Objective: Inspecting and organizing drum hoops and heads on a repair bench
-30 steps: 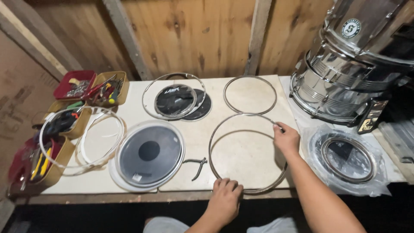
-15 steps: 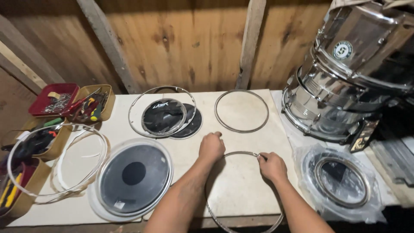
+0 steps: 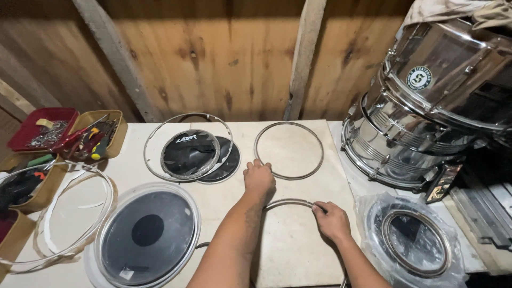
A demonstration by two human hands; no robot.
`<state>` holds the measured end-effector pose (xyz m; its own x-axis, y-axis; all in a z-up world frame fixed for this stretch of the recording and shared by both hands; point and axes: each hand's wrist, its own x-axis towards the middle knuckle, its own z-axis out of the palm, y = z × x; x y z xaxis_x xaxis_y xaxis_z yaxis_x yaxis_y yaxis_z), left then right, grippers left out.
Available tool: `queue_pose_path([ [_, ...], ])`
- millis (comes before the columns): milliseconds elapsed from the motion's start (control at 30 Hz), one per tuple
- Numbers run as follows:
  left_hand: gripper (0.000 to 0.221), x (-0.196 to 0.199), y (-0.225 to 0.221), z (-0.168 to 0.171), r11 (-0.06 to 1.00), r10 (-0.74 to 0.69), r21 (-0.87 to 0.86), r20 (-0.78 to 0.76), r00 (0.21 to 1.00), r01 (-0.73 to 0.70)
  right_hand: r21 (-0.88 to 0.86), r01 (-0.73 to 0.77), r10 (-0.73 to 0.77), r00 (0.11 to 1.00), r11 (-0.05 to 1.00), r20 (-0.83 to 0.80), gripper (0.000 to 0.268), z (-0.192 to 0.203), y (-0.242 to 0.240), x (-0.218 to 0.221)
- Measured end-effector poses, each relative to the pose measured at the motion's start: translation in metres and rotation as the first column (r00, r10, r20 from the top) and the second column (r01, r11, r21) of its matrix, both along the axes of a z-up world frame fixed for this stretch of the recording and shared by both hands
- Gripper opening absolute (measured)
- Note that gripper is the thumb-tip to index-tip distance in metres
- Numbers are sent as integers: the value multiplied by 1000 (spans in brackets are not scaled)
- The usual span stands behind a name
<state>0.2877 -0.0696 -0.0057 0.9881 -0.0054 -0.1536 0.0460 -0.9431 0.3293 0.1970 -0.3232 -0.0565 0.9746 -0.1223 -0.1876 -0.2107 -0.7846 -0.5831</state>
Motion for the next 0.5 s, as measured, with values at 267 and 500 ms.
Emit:
queue_pose_path([
  [267, 35, -47, 15, -6, 994, -2, -110, 97, 995, 12, 165, 28, -47, 993, 986, 108, 33, -14, -12, -8],
  [500, 36, -132, 31, 23, 970, -156, -203, -93, 983, 135, 263, 41, -104, 967, 964, 232, 28, -17, -23, -5],
])
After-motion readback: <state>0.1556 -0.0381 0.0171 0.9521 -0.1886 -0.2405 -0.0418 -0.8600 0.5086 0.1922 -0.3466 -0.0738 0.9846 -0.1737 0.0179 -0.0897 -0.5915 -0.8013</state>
